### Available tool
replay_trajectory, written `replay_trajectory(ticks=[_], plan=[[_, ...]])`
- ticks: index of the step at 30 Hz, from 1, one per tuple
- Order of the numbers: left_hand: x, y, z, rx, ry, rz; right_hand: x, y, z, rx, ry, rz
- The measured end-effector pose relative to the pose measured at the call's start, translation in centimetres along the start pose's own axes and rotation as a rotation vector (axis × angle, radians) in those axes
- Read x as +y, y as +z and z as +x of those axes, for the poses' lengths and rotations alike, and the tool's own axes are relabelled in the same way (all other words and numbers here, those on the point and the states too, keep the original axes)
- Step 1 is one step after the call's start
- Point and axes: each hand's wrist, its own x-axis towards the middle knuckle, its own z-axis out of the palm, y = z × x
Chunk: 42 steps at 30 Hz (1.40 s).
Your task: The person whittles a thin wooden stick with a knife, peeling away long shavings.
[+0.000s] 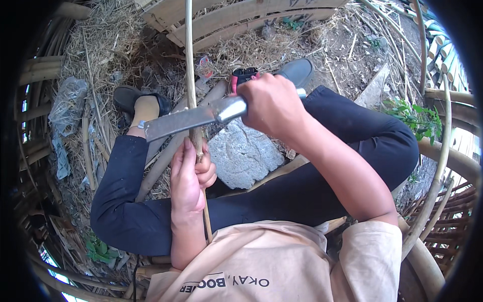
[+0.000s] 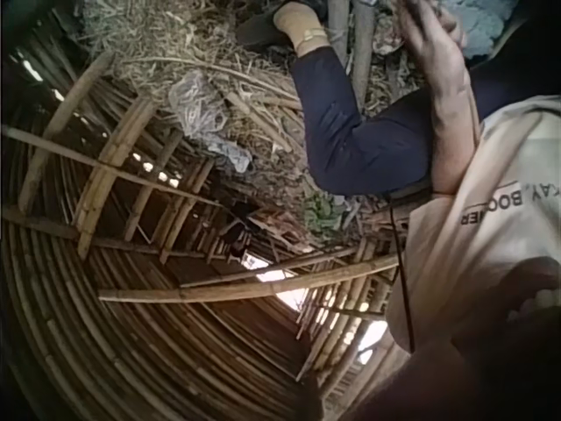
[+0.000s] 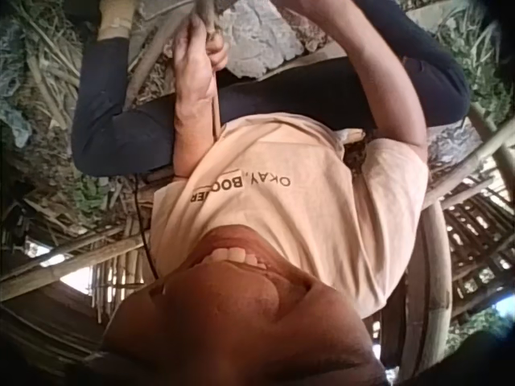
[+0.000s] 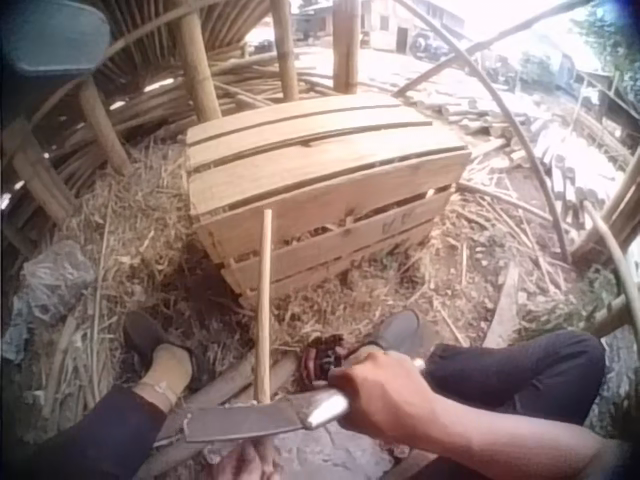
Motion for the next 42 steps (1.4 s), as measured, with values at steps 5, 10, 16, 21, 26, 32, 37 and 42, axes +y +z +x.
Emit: replay_trajectory(ticks=[5, 10, 16, 21, 26, 32, 37, 42], plan=[[-0.6, 0.4, -0.1, 0.005, 0.004, -0.005, 1.9, 0.2, 1.2, 0.018, -0.009, -0.122], [-0.5, 1.7, -0.8, -0.079, -0.001, -0.019, 6.9, -4.2, 3.7, 0.362, 0.222, -0.175], [0.5, 0.7, -0.3, -0.098, -0.048, -0.098, 2.5, -4.2, 0.7, 0.105, 0.283, 0.258], [0.9, -0.2, -0.4, -0.122, -0.032, -0.138, -0.9, -2.6, -0.2, -0.063, -0.017, 0.05], [-0.2, 0.5, -0.7, 0.052, 0.098, 0.054, -1.8, -1.0, -0.1, -0.043, 0.038, -0.011], [-0.2, -0.2, -0.8, 0.072, 0.119, 0.035, -0.3, -0.8, 1.8, 0.065, 0.046, -0.024], [-0.5, 0.8, -1.1, 0.023, 0.14, 0.063, 4.7, -5.3, 4.2, 0.321, 0.319, -0.179], [-0.5, -0.2, 0.1, 0.091, 0.249, 0.273, 4.8, -5.5, 1.3, 0.298, 0.266, 0.112]])
